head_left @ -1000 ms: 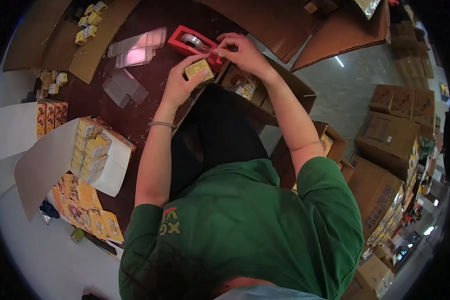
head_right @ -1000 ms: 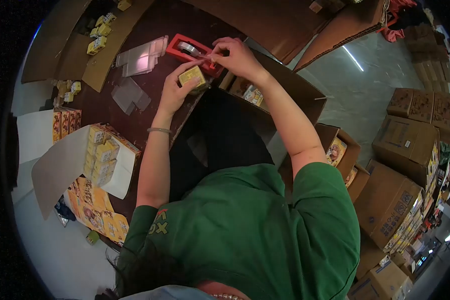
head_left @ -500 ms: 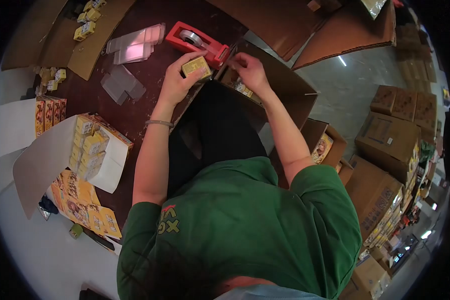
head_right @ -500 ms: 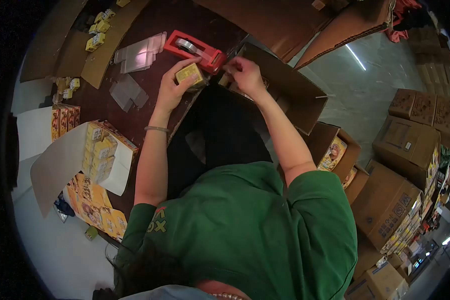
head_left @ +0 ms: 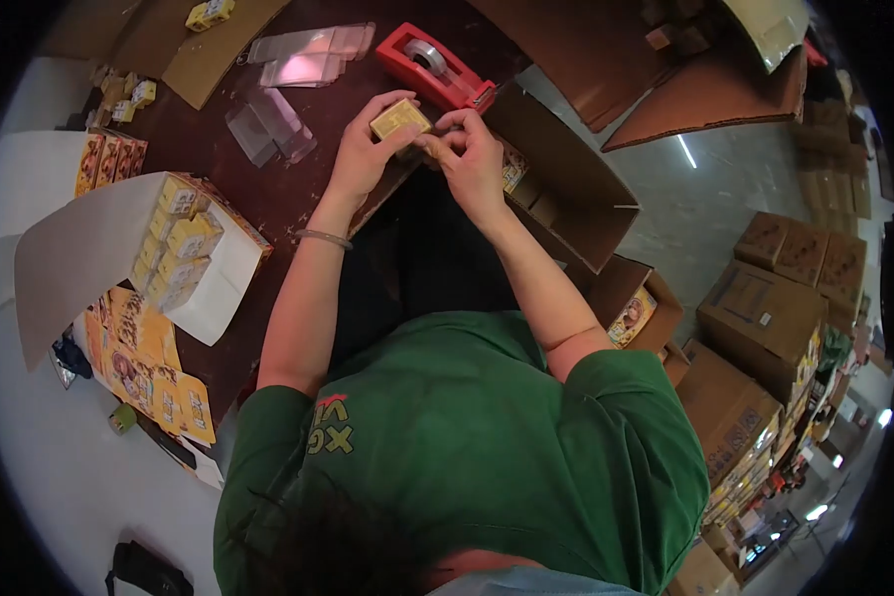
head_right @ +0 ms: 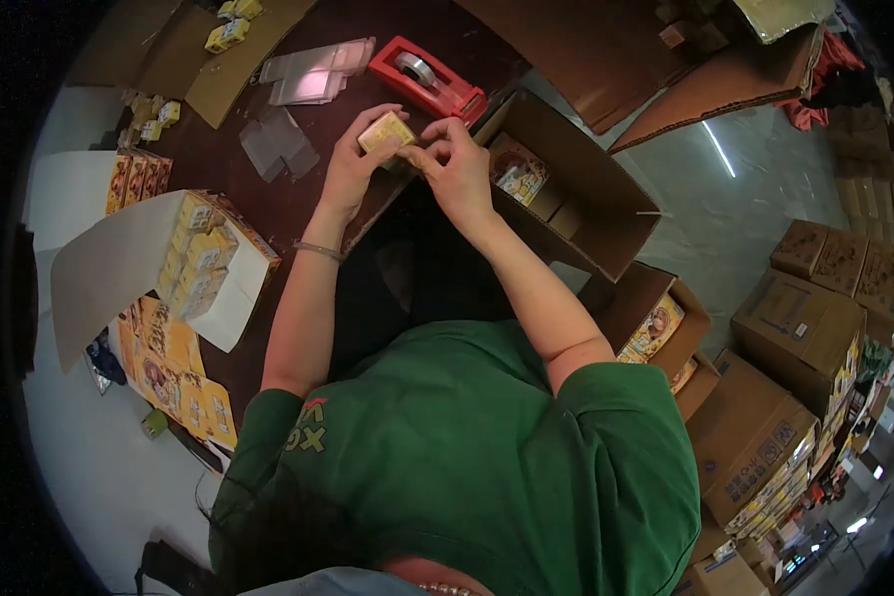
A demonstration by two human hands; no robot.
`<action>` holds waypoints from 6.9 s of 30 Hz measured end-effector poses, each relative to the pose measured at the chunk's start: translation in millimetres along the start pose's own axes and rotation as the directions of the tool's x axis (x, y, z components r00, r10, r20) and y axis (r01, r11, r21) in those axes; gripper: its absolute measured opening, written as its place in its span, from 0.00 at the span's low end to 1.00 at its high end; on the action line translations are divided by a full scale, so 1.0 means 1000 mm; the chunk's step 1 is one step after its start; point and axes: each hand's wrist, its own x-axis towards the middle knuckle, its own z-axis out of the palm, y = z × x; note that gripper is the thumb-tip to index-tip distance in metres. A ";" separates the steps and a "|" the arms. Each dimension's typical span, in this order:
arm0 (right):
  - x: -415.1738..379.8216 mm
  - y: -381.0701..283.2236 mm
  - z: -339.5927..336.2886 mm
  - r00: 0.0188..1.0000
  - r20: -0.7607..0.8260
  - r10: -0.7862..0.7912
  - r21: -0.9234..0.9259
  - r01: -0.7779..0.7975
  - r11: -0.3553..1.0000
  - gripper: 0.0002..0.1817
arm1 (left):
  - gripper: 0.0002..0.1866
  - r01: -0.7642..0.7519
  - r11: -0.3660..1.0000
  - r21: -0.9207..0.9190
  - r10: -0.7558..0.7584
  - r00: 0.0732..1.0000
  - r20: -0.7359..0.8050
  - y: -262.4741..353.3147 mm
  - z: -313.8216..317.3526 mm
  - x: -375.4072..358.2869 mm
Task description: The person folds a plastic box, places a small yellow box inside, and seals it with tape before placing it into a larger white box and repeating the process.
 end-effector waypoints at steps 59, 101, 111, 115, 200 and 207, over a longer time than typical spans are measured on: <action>0.179 -0.035 0.146 0.640 0.350 -0.684 -0.663 0.685 0.302 0.09 | 0.21 0.076 0.857 0.509 0.232 0.825 -0.515 0.044 -0.107 -0.177; -0.121 -0.019 0.080 0.582 0.801 -0.142 -0.042 0.291 0.956 0.12 | 0.26 0.259 0.589 -0.766 -0.471 0.880 -0.064 -0.037 -0.020 -0.260; -0.108 -0.019 0.061 0.457 0.837 -0.300 0.025 0.517 0.856 0.15 | 0.49 0.105 0.790 -0.604 -0.200 0.976 -0.091 -0.049 -0.018 -0.262; -0.096 -0.028 0.052 0.339 0.856 -0.390 0.056 0.689 0.723 0.14 | 0.53 0.141 0.876 -0.462 -0.207 0.974 -0.096 -0.031 -0.022 -0.249; -0.021 -0.121 0.030 0.505 0.661 -0.555 -0.080 0.783 0.617 0.32 | 0.46 0.211 0.727 -0.653 0.073 0.922 0.379 0.010 -0.051 -0.127; -0.072 -0.113 0.021 0.472 0.716 -0.514 0.106 0.655 0.748 0.37 | 0.33 0.116 0.938 -0.325 -0.079 0.989 0.125 0.031 -0.035 -0.161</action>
